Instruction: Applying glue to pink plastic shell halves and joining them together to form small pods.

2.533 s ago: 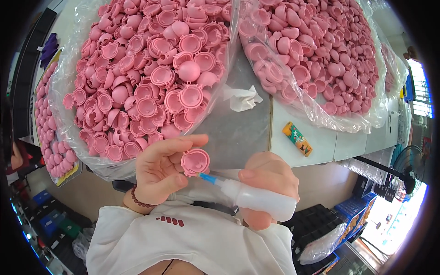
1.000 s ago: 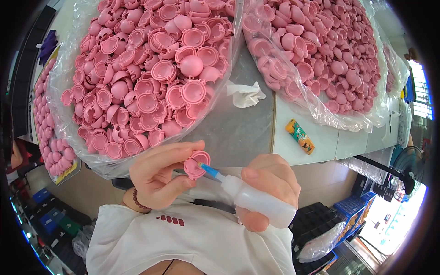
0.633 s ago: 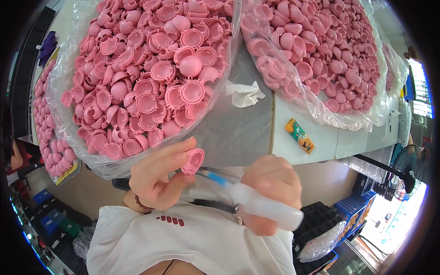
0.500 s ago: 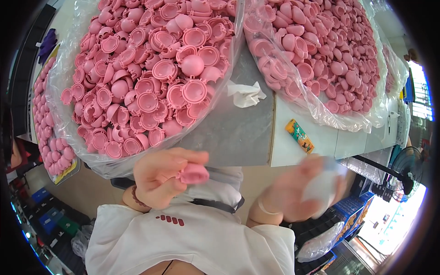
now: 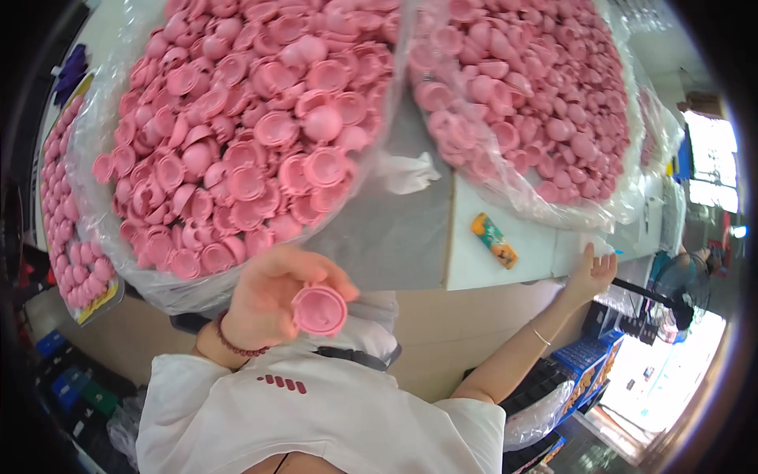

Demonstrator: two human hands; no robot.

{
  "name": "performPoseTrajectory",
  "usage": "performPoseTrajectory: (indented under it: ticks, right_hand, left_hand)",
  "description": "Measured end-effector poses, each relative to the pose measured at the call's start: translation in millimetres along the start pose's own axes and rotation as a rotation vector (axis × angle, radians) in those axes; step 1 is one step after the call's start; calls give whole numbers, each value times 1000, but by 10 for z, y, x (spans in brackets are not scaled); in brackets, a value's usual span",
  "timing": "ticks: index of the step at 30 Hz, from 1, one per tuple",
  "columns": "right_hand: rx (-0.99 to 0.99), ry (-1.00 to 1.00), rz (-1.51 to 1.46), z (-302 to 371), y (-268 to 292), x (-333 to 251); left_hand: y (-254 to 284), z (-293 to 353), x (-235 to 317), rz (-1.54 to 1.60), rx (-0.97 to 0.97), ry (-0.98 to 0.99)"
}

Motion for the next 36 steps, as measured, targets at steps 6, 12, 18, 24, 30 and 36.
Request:
performPoseTrajectory:
  ticks: [6,12,18,24,30,36]
  right_hand:
    - [46,480,77,357,-217,-1169]
    - [-779,560,503,551,-1238,-1646]
    - [-922,66,-157,749,-941,-1783]
    - [-1552,-146,-135,1800,-970,-1908]
    - [-1229,439,147,1837,-902,-2058]
    - [-1212,684,71,1922,-902,-2078]
  left_hand:
    - [-84,3,64,-589,-95,-188]
    - [-125,12,-10,-502,-94,-151]
    - [-87,17,31,-532,-45,-181]
    - [-44,5,56,-462,11,-141]
    - [-10,15,44,-504,49,-173]
    - [21,32,27,-534,18,-167]
Point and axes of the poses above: each hand's wrist, its own z-axis away from the middle knuckle, its own y-axis out of the back of the hand, x = y × z, the point moved 4 cm from there along -z, towards the middle knuckle, and after that the axes turned 10 degrees about -y, right-handed, at the moved point
